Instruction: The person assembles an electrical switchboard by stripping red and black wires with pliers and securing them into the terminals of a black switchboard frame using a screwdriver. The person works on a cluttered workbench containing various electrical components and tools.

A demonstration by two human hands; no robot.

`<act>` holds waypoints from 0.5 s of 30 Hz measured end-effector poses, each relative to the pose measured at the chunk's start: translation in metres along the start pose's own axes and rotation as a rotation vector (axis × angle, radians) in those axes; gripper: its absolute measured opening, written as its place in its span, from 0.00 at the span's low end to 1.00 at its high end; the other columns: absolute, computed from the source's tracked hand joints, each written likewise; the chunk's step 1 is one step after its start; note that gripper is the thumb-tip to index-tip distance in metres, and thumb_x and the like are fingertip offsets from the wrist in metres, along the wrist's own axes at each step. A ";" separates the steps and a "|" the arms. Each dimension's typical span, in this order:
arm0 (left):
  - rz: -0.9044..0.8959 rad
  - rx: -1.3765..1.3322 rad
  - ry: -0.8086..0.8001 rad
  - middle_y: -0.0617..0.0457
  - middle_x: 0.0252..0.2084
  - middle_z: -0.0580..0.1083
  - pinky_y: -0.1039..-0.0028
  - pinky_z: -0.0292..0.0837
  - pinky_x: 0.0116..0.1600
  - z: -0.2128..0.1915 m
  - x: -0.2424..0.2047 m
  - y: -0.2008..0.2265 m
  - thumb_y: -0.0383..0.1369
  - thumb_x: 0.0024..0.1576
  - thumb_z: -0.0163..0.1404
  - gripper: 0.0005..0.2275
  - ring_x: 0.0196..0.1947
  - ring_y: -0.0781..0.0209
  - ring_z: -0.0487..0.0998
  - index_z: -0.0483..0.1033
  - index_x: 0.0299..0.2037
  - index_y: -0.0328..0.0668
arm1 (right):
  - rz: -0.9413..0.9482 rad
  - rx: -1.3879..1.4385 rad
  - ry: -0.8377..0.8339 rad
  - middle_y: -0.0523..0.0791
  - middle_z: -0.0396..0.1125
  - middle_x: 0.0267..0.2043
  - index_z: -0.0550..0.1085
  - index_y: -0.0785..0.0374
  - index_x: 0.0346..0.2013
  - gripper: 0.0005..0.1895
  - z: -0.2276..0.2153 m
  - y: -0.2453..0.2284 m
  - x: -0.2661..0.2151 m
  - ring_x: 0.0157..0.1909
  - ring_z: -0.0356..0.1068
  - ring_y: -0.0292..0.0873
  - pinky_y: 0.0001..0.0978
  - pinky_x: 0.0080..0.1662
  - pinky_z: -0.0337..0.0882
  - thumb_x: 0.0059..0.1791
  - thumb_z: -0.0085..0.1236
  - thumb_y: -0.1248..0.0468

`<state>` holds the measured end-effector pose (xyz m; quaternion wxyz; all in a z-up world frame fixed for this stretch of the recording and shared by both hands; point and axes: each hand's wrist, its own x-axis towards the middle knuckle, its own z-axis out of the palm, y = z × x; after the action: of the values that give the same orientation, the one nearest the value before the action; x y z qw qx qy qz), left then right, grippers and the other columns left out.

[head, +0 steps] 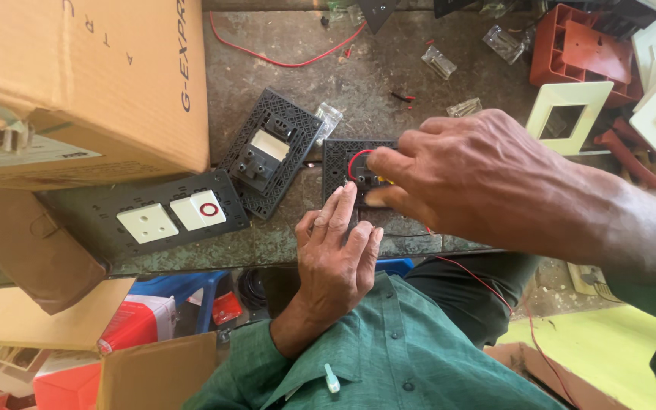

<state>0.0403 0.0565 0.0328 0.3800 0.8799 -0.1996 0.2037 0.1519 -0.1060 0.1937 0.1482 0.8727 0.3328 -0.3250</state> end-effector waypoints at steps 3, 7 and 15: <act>0.002 0.001 0.008 0.34 0.65 0.69 0.55 0.62 0.63 0.001 0.001 0.001 0.31 0.60 0.58 0.08 0.65 0.42 0.72 0.77 0.42 0.35 | -0.218 0.040 0.384 0.48 0.68 0.36 0.71 0.65 0.55 0.23 0.001 0.000 -0.003 0.39 0.68 0.45 0.35 0.35 0.73 0.45 0.58 0.64; -0.004 0.008 0.002 0.34 0.65 0.69 0.55 0.62 0.63 0.000 0.000 0.002 0.31 0.60 0.58 0.07 0.65 0.42 0.72 0.77 0.42 0.35 | -0.191 0.048 0.375 0.47 0.68 0.37 0.71 0.64 0.54 0.20 -0.001 0.000 -0.005 0.40 0.69 0.45 0.33 0.37 0.74 0.47 0.55 0.65; -0.009 0.002 -0.006 0.35 0.65 0.69 0.54 0.62 0.64 -0.003 0.002 0.005 0.31 0.60 0.58 0.07 0.65 0.41 0.72 0.78 0.42 0.36 | -0.220 0.043 0.589 0.49 0.66 0.35 0.72 0.65 0.48 0.19 0.007 0.000 -0.005 0.38 0.69 0.48 0.40 0.33 0.73 0.50 0.57 0.54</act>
<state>0.0389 0.0554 0.0385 0.3793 0.8818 -0.1966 0.1995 0.1459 -0.1121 0.1917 -0.0092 0.8910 0.4468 -0.0793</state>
